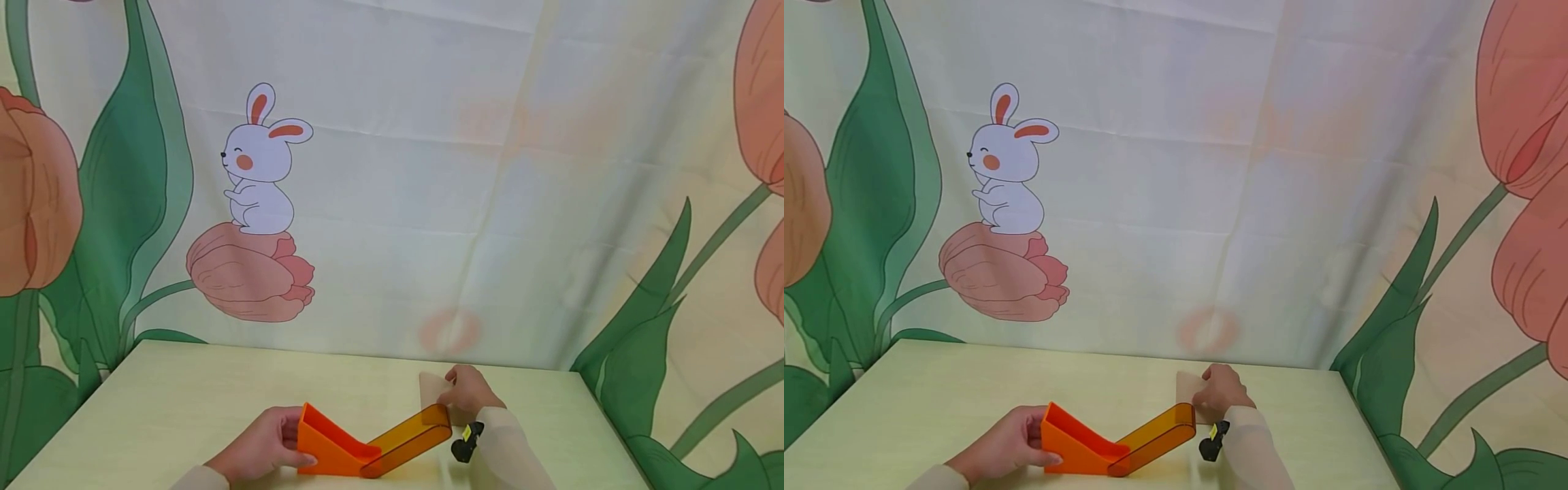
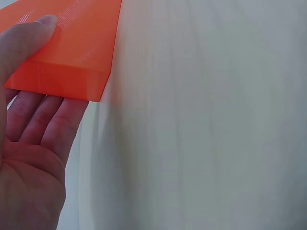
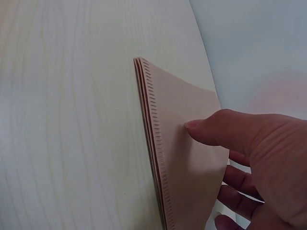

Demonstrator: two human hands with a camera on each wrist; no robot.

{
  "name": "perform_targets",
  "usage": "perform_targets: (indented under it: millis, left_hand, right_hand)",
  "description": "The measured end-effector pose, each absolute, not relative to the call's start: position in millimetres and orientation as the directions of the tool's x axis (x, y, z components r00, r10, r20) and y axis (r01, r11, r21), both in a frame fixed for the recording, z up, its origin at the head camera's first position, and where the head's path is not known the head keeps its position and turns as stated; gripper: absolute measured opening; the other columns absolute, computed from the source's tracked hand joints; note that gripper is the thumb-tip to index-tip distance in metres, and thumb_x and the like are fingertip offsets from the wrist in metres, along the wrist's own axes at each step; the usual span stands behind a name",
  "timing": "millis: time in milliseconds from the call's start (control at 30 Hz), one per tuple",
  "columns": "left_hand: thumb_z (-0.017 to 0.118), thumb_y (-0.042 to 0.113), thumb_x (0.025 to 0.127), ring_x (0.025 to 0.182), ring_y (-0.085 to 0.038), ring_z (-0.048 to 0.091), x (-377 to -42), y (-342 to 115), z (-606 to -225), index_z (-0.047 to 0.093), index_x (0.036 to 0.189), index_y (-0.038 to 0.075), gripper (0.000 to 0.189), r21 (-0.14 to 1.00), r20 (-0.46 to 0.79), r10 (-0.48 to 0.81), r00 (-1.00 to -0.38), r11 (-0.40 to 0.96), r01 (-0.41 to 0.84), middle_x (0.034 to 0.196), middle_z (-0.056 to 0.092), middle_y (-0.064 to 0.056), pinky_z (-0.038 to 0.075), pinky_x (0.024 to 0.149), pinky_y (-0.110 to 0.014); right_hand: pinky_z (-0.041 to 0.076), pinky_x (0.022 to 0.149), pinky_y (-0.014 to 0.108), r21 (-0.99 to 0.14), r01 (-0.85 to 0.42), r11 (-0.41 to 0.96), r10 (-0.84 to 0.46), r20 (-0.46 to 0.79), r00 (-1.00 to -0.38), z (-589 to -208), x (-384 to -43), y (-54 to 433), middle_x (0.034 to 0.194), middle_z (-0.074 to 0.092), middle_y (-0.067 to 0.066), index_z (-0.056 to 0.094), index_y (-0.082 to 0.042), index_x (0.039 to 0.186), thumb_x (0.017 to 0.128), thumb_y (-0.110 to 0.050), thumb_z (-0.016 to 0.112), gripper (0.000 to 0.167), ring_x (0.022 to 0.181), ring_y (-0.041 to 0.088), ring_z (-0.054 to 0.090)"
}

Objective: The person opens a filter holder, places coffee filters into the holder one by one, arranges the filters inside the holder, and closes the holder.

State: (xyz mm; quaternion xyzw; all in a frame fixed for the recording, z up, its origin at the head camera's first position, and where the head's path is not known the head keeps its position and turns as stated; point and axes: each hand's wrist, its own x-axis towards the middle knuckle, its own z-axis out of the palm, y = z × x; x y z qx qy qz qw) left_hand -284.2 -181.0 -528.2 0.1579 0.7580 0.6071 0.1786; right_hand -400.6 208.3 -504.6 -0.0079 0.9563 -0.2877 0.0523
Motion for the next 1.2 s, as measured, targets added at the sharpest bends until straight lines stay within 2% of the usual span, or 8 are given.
perform_targets:
  millis: [333, 700, 967, 1200]
  left_hand:
    - [0.089, 0.020, 0.079, 0.105, -0.025, 0.071, -284.0, -180.8, -528.0, 0.066, 0.129, 0.010, 0.056, 0.977, -0.079, 0.458, -0.886, 0.214, 0.023, 0.125, 0.073, -0.006, 0.059, 0.099, -0.039]
    - [0.088, 0.019, 0.079, 0.105, -0.025, 0.071, -283.9, -181.0, -529.1, 0.066, 0.129, 0.009, 0.055, 0.980, -0.079, 0.462, -0.884, 0.199, 0.017, 0.125, 0.073, -0.006, 0.059, 0.099, -0.038]
    - [0.088, 0.019, 0.079, 0.104, -0.025, 0.071, -283.2, -180.9, -528.2, 0.066, 0.128, 0.010, 0.055, 0.979, -0.077, 0.461, -0.884, 0.204, 0.021, 0.125, 0.073, -0.006, 0.059, 0.099, -0.039]
    - [0.088, 0.020, 0.079, 0.105, -0.026, 0.072, -283.8, -181.2, -528.4, 0.066, 0.128, 0.011, 0.054, 0.979, -0.078, 0.461, -0.884, 0.203, 0.020, 0.124, 0.074, -0.006, 0.059, 0.099, -0.039]
  right_hand:
    - [0.054, 0.099, 0.054, -0.558, 0.049, 0.828, -0.024, -0.124, -0.992, -499.9, -396.5, 206.5, 0.122, 0.068, 0.015, 0.066, 0.000, 0.124, 0.079, -0.018, 0.086, 0.053, 0.101, 0.029, 0.061]
    - [0.056, 0.092, 0.049, -0.566, 0.038, 0.824, -0.033, -0.116, -0.993, -502.0, -399.6, 207.2, 0.105, 0.068, 0.009, 0.068, -0.002, 0.113, 0.078, -0.017, 0.088, 0.043, 0.092, 0.026, 0.059]
    - [0.053, 0.102, 0.056, -0.579, 0.067, 0.813, -0.007, -0.126, -0.992, -504.8, -400.8, 205.2, 0.127, 0.065, 0.014, 0.061, -0.003, 0.126, 0.078, -0.015, 0.089, 0.057, 0.104, 0.031, 0.061]
    - [0.053, 0.100, 0.054, -0.577, 0.062, 0.814, -0.011, -0.123, -0.992, -503.1, -401.3, 204.4, 0.119, 0.066, 0.011, 0.063, -0.005, 0.118, 0.077, -0.015, 0.089, 0.050, 0.100, 0.029, 0.059]
